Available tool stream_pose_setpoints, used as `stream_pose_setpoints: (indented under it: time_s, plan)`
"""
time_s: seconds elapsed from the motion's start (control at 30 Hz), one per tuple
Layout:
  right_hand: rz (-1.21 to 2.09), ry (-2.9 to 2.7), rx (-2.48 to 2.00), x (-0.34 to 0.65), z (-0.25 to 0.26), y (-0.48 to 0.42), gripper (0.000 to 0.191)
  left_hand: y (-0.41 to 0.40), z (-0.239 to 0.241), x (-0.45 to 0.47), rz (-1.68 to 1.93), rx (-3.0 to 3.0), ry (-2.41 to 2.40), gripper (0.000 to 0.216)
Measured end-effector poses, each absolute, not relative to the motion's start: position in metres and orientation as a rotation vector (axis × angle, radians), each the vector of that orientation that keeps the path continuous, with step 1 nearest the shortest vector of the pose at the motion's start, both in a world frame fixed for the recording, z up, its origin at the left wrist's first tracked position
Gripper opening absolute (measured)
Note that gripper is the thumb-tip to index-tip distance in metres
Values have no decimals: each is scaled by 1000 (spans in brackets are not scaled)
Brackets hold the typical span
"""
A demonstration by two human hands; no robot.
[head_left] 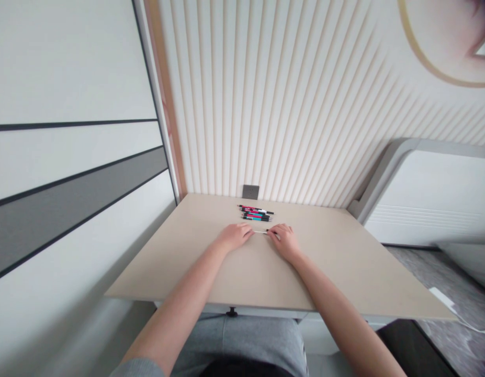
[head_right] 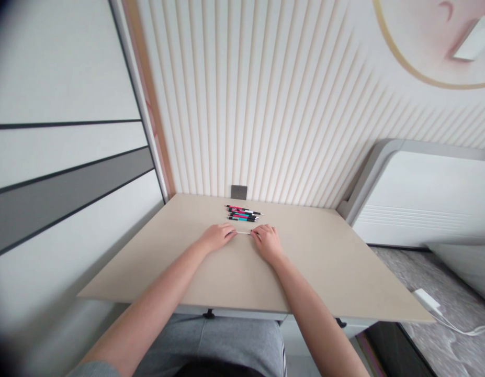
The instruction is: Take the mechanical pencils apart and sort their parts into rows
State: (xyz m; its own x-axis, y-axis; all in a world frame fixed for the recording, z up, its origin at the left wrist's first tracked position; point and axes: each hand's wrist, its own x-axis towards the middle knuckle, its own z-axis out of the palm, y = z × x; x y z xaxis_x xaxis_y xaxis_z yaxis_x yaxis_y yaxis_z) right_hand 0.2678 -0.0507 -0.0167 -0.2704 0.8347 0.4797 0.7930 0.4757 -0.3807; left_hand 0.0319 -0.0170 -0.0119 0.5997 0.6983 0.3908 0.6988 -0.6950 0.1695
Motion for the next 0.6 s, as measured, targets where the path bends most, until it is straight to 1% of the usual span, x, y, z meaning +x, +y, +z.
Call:
stream_pose_setpoints:
  time_s: [0.13, 0.27, 0.33, 0.5, 0.6]
  plan:
    - [93, -1989, -1432, 283, -23, -44, 25, -15, -10, 29, -807, -2765, -1325, 27]
    - [107, -2017, -1447, 283, -23, -46, 23, -13, -10, 29, -878, -2811, -1262, 37]
    - [105, -2057, -1443, 279, -20, -49, 22, -12, -10, 30, -861, -2861, -1179, 38]
    - [112, -2110, -1387, 270, -15, -56, 22, -14, -6, 35, -857, -2914, -992, 24]
    - [120, -2144, -1313, 264, -16, -57, 27, -17, -1, 40, -1000, -2897, -994, 20]
